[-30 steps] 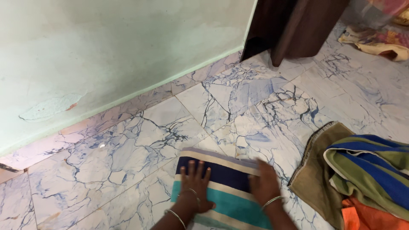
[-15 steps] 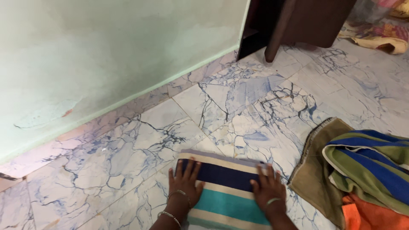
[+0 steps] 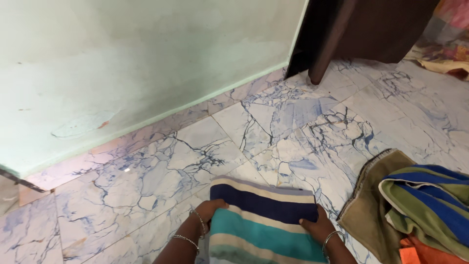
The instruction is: The person unfolds a striped towel on the floor, smooths it out, and folds it into a compact rectangle. They then place the folded towel aside and reach for another item.
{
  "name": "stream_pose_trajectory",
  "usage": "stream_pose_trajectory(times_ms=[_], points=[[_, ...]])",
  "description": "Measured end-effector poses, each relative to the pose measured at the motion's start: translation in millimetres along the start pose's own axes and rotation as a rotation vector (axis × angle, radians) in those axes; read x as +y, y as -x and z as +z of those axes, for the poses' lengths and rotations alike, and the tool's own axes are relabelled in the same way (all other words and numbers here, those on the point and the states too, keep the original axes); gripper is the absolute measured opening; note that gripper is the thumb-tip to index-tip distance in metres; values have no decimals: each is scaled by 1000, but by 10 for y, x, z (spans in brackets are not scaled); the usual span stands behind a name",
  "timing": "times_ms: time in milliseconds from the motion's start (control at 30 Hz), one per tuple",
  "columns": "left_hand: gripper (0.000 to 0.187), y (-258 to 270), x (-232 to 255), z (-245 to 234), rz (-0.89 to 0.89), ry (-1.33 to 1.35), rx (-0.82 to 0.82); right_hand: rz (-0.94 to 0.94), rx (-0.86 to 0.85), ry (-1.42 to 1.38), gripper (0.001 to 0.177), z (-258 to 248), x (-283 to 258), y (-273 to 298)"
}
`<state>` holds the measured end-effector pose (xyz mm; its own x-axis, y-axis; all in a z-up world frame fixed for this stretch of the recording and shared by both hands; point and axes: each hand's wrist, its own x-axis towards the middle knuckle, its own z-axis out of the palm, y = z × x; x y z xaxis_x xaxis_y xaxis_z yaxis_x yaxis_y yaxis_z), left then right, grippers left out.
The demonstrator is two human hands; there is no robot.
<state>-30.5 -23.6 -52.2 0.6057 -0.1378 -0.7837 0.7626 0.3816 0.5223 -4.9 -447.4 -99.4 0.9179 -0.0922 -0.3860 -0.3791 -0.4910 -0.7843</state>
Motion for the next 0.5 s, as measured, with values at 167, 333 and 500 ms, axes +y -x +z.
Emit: stream_pose_trajectory(times_ms=[167,333,500], points=[[27,289,183,361,119,243,7,-44,145,46,45,-145,-283,303],[29,616,247,678,128,293,31,256,-94,-613,49,42,-562,848],[25,924,287,865,187,330,7,342,-215,-1139,54,489,-1029,1398]])
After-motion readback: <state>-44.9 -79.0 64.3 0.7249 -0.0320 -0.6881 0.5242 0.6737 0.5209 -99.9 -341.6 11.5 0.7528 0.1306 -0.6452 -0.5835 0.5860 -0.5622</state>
